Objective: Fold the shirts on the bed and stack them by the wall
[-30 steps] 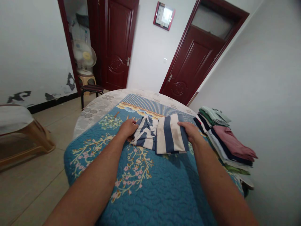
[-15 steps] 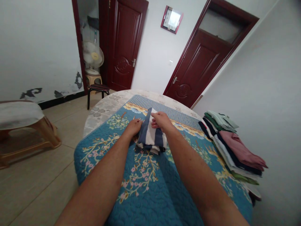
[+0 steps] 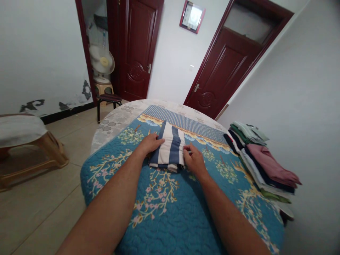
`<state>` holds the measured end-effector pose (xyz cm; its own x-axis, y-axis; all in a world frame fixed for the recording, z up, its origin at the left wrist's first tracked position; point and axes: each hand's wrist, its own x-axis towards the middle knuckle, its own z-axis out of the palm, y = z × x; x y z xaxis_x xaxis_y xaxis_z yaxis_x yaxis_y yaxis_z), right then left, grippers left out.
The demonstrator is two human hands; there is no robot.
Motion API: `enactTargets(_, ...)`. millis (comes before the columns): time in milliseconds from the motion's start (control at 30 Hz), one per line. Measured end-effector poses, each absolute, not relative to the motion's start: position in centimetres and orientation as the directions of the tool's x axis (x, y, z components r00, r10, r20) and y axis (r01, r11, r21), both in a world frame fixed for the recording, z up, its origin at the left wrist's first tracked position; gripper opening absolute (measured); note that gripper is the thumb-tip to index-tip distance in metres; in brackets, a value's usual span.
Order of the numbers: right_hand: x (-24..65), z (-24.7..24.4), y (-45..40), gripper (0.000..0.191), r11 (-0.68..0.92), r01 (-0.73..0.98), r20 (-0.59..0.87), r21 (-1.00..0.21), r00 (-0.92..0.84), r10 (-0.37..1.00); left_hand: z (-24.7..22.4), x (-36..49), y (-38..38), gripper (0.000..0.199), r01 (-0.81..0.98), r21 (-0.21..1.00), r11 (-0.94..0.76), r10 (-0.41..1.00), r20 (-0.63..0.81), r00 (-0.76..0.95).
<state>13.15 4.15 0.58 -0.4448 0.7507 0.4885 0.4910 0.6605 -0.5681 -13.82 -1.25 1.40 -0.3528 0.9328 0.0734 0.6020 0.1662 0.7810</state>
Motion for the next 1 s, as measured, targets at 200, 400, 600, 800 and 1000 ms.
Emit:
enactTargets(200,15.7,-2.9,3.9,0.048,0.813,0.372,0.539,-0.448,-0.613,0.578,0.3,-13.8,-0.9,0.041,0.371,0.92,0.13,0.887,0.059,-0.459)
enactTargets(400,15.8,-3.2,3.8,0.073,0.844,0.355,0.506,-0.403,-0.681,0.528,1.7,-13.0,-2.5,0.06,0.81,0.587,-0.005,0.896,0.363,-0.257)
enactTargets(600,15.6,-2.9,3.8,0.075,0.828,0.374,0.5,-0.417,-0.667,0.553,4.0,-10.3,-5.1,0.065,0.924,0.299,-0.237,0.939,0.316,0.138)
enactTargets(800,15.3,-3.1,4.0,0.059,0.839,0.378,0.49,-0.39,-0.686,0.537,3.3,-8.4,-5.3,0.115,0.946,0.252,-0.206,0.972,-0.059,0.227)
enactTargets(1000,15.2,-4.1,4.7,0.064,0.814,0.366,0.545,-0.451,-0.61,0.576,3.0,-7.7,-4.8,0.078,0.941,0.259,-0.218,0.975,0.095,0.2)
